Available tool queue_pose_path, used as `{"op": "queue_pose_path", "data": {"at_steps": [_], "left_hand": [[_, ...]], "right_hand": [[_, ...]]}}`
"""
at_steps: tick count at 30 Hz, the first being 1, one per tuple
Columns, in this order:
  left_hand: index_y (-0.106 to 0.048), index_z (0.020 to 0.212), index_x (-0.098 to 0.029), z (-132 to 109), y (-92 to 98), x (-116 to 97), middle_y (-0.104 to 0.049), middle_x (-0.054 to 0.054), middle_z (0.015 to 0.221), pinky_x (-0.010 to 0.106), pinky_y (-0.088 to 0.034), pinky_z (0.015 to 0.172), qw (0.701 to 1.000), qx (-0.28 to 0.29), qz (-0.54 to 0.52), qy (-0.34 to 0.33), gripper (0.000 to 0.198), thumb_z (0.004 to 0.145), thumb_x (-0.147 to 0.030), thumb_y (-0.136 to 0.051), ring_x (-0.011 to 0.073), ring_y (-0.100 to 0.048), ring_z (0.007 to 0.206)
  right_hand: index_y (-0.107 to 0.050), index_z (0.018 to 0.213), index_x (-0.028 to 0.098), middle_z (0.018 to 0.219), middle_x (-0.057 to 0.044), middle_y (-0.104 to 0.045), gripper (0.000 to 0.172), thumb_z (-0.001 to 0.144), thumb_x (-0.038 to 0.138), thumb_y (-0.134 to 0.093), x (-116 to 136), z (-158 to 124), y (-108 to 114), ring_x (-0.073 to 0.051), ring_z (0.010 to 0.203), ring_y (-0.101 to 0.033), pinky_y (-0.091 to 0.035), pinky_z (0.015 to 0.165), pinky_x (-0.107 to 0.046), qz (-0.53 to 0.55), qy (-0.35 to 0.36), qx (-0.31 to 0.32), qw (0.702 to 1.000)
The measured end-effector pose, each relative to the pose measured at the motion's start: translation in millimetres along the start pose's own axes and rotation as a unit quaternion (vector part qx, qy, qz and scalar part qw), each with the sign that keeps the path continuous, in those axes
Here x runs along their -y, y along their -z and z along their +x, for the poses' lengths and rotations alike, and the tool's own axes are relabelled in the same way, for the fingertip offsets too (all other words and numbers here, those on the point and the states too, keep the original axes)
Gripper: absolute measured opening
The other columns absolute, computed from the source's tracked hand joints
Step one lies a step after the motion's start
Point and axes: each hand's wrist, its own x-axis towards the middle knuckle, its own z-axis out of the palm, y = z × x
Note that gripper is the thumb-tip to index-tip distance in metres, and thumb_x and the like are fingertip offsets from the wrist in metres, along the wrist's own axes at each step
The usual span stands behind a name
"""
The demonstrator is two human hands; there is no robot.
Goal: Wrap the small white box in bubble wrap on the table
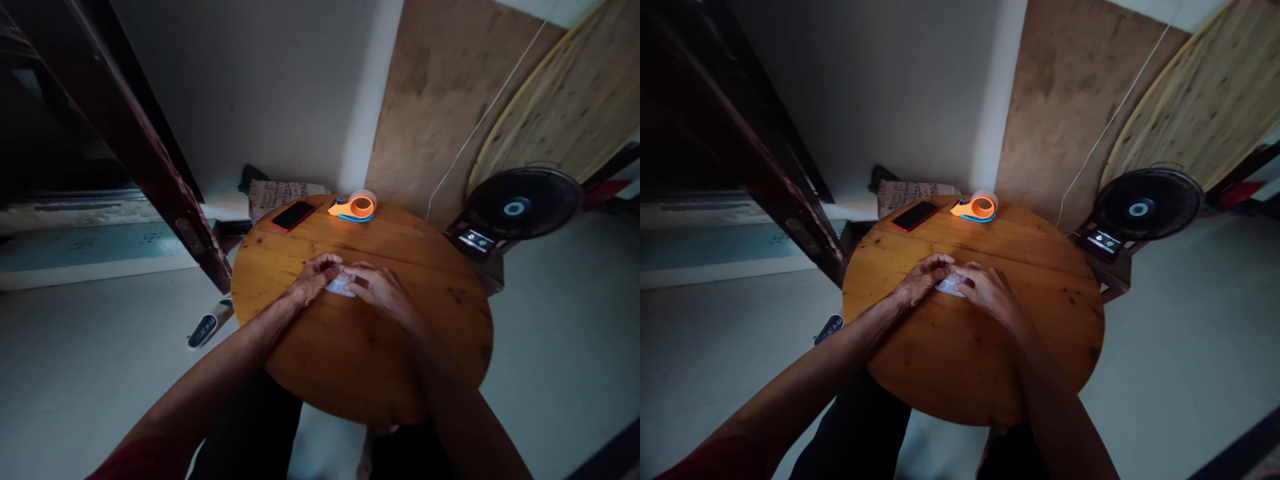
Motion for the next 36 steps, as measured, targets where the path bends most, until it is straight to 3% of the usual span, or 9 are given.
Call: {"op": "queue_pose_path", "data": {"at_steps": [12, 14, 19, 25, 30, 33, 36], "left_hand": [[-0.067, 0.076, -0.017, 0, 0.0, -2, -0.061, -0.002, 0.070, 0.022, -0.034, 0.057, 0.990, 0.010, 0.123, -0.062, 0.015, 0.070, -0.031, -0.063, 0.0100, -0.046, 0.060], [-0.068, 0.075, -0.018, 2, 0.9, 0, -0.061, -0.002, 0.070, 0.022, -0.034, 0.057, 0.989, 0.005, 0.132, -0.064, 0.015, 0.070, -0.031, -0.062, 0.0104, -0.046, 0.060], [-0.069, 0.075, -0.018, 3, 2.1, 3, -0.061, -0.002, 0.069, 0.022, -0.034, 0.057, 0.990, -0.006, 0.128, -0.056, 0.017, 0.069, -0.032, -0.063, 0.0102, -0.045, 0.059], [-0.068, 0.074, -0.017, 0, 0.5, -1, -0.060, -0.003, 0.067, 0.022, -0.033, 0.056, 0.991, -0.004, 0.124, -0.055, 0.015, 0.070, -0.030, -0.062, 0.0097, -0.044, 0.058], [-0.064, 0.082, -0.017, -1, 1.4, 2, -0.061, -0.002, 0.071, 0.021, -0.034, 0.056, 0.996, 0.010, 0.078, -0.037, 0.019, 0.070, -0.031, -0.066, 0.0089, -0.047, 0.057], [-0.061, 0.091, -0.018, -1, 0.9, 2, -0.061, -0.003, 0.074, 0.021, -0.035, 0.055, 0.998, -0.005, 0.047, -0.029, 0.026, 0.068, -0.028, -0.069, 0.0087, -0.049, 0.058], [-0.060, 0.094, -0.018, -2, -0.5, 1, -0.061, -0.002, 0.077, 0.020, -0.037, 0.056, 0.999, -0.013, 0.035, -0.034, 0.028, 0.068, -0.024, -0.069, 0.0089, -0.051, 0.061]], "right_hand": [[-0.064, 0.102, 0.027, 0.098, -0.001, -0.070, 0.021, 0.081, 0.030, -0.064, 4, -1, 1, -0.018, 0.085, -0.064, -0.045, 0.075, -0.028, 0.000, -0.048, 0.000, 0.999], [-0.060, 0.105, 0.026, 0.099, -0.001, -0.069, 0.029, 0.078, 0.029, -0.067, -1, -1, -2, -0.018, 0.083, -0.064, -0.046, 0.073, -0.029, 0.019, -0.060, -0.012, 0.998], [-0.050, 0.122, 0.023, 0.119, -0.010, -0.064, 0.054, 0.073, 0.028, -0.071, -11, 0, -9, -0.022, 0.102, -0.062, -0.047, 0.084, -0.035, 0.065, -0.076, -0.030, 0.995], [-0.062, 0.105, 0.025, 0.098, -0.002, -0.068, 0.022, 0.083, 0.027, -0.060, 1, -2, 3, -0.017, 0.084, -0.062, -0.044, 0.074, -0.028, 0.049, -0.029, 0.014, 0.998], [-0.064, 0.102, 0.025, 0.097, -0.001, -0.068, 0.020, 0.083, 0.028, -0.060, 7, -3, 8, -0.014, 0.078, -0.060, -0.042, 0.071, -0.025, 0.044, -0.036, 0.009, 0.998], [-0.061, 0.104, 0.026, 0.095, 0.000, -0.068, 0.024, 0.080, 0.026, -0.062, 4, -2, 3, -0.016, 0.079, -0.061, -0.043, 0.071, -0.027, 0.044, -0.054, 0.006, 0.998], [-0.054, 0.118, 0.026, 0.109, -0.005, -0.067, 0.043, 0.077, 0.025, -0.066, -1, 0, -3, -0.020, 0.091, -0.063, -0.046, 0.079, -0.031, 0.047, -0.072, -0.005, 0.996]]}}
